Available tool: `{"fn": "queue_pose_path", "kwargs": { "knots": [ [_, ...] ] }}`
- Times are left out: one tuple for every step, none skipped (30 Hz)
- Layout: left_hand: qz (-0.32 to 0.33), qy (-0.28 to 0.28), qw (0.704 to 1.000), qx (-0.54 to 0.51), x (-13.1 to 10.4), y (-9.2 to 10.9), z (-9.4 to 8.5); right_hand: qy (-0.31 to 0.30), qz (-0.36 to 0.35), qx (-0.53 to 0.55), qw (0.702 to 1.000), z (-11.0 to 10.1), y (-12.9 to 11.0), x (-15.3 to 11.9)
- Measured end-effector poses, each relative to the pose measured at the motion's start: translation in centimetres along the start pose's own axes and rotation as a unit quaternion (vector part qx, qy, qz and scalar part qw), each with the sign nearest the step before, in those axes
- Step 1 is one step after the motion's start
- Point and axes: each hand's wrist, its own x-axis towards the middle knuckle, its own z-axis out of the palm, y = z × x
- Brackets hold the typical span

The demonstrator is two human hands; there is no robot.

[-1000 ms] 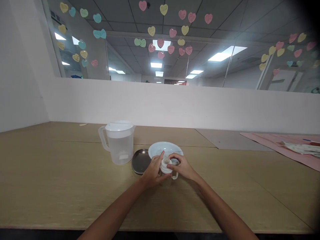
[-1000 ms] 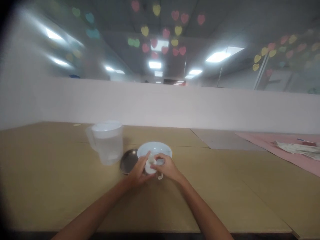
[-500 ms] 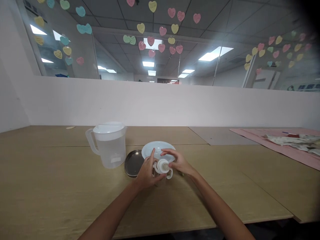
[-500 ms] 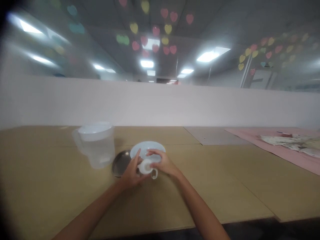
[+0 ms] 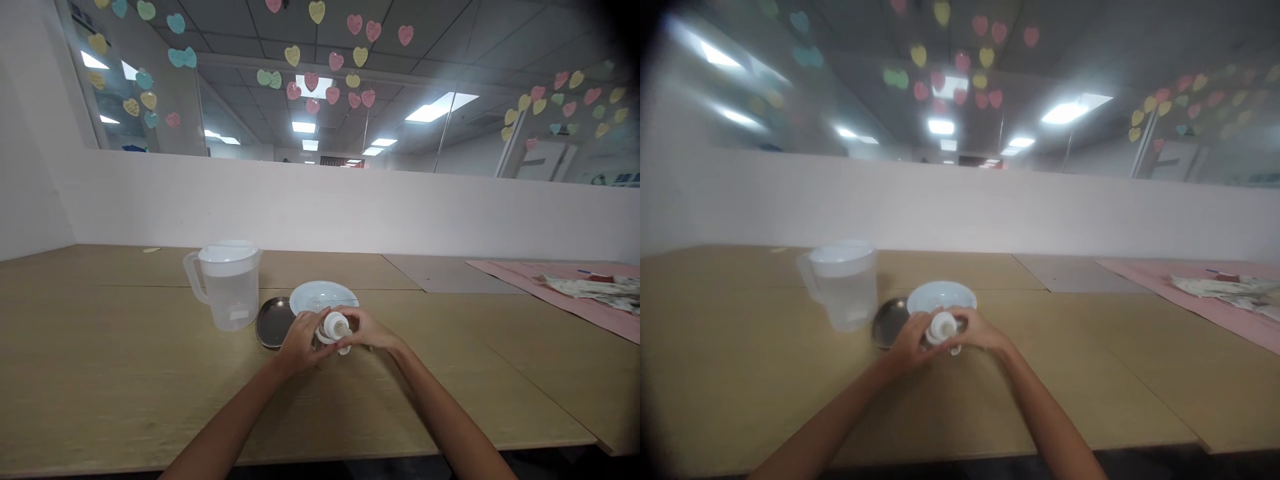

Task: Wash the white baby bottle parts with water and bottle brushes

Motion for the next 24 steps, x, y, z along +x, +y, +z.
{"fn": "queue_pose_path", "kwargs": {
  "knots": [
    [-0.002, 0.003, 1.0, 0.006, 0.0, 0.1, 0.0, 0.042, 0.015, 0.027, 0.999, 0.0, 0.4, 0.1],
    [-0.003, 0.005, 1.0, 0.011, 0.0, 0.2, -0.1, 0.088, 0.025, 0.063, 0.994, -0.1, 0.7, 0.2],
    [-0.004, 0.005, 1.0, 0.014, 0.0, 0.2, -0.1, 0.134, 0.027, 0.104, 0.985, -0.2, 1.0, 0.3],
    [-0.003, 0.005, 1.0, 0.016, 0.0, 0.3, -0.2, 0.174, 0.021, 0.145, 0.974, -0.4, 1.3, 0.4],
    [-0.002, 0.006, 1.0, 0.016, 0.0, 0.4, -0.2, 0.204, 0.008, 0.182, 0.962, -0.6, 1.4, 0.5],
    [-0.002, 0.005, 1.0, 0.016, 0.0, 0.4, -0.2, 0.225, -0.012, 0.214, 0.95, -0.8, 1.5, 0.6],
    [-0.002, 0.005, 1.0, 0.016, 0.0, 0.5, -0.3, 0.242, -0.033, 0.239, 0.94, -1.1, 1.5, 0.7],
    [-0.002, 0.004, 1.0, 0.016, 0.0, 0.5, -0.3, 0.258, -0.049, 0.257, 0.93, -1.3, 1.4, 0.8],
    [-0.004, 0.002, 1.0, 0.017, 0.0, 0.6, -0.4, 0.274, -0.056, 0.266, 0.923, -1.5, 1.3, 0.8],
    [-0.005, 0.001, 1.0, 0.017, 0.1, 0.6, -0.4, 0.286, -0.054, 0.268, 0.918, -1.6, 1.3, 0.9],
    [-0.006, -0.001, 1.0, 0.018, 0.1, 0.6, -0.4, 0.294, -0.045, 0.265, 0.917, -1.7, 1.2, 1.0],
    [-0.006, -0.002, 1.0, 0.019, 0.1, 0.6, -0.4, 0.297, -0.033, 0.258, 0.919, -1.7, 1.3, 1.0],
    [-0.006, -0.002, 1.0, 0.02, 0.1, 0.6, -0.4, 0.299, -0.02, 0.25, 0.921, -1.6, 1.4, 1.1],
    [-0.006, -0.003, 1.0, 0.021, 0.1, 0.6, -0.4, 0.304, -0.009, 0.242, 0.921, -1.5, 1.6, 1.2],
    [-0.006, -0.004, 1.0, 0.022, 0.1, 0.6, -0.4, 0.313, -0.002, 0.233, 0.921, -1.3, 1.8, 1.3],
    [-0.007, -0.004, 1.0, 0.023, 0.1, 0.6, -0.3, 0.323, 0.001, 0.224, 0.92, -1.2, 2.1, 1.4],
    [-0.007, -0.004, 1.0, 0.023, 0.1, 0.6, -0.3, 0.331, 0.001, 0.213, 0.919, -1.0, 2.4, 1.5],
    [-0.008, -0.004, 1.0, 0.023, 0.1, 0.6, -0.3, 0.335, -0.001, 0.2, 0.921, -0.9, 2.7, 1.6],
    [-0.009, -0.006, 1.0, 0.022, 0.1, 0.6, -0.4, 0.336, -0.004, 0.182, 0.924, -0.8, 3.0, 1.6],
    [-0.01, -0.007, 1.0, 0.02, 0.1, 0.6, -0.4, 0.337, -0.009, 0.16, 0.928, -0.8, 3.4, 1.7],
    [-0.011, -0.009, 1.0, 0.019, 0.1, 0.7, -0.4, 0.339, -0.014, 0.132, 0.931, -0.7, 3.7, 1.7],
    [-0.012, -0.011, 1.0, 0.018, 0.1, 0.7, -0.5, 0.341, -0.02, 0.101, 0.934, -0.7, 3.9, 1.7],
    [-0.013, -0.013, 1.0, 0.017, 0.1, 0.7, -0.5, 0.343, -0.027, 0.07, 0.936, -0.7, 4.2, 1.7],
    [-0.014, -0.014, 1.0, 0.017, 0.2, 0.8, -0.6, 0.343, -0.034, 0.038, 0.938, -0.7, 4.4, 1.7]
  ]
}}
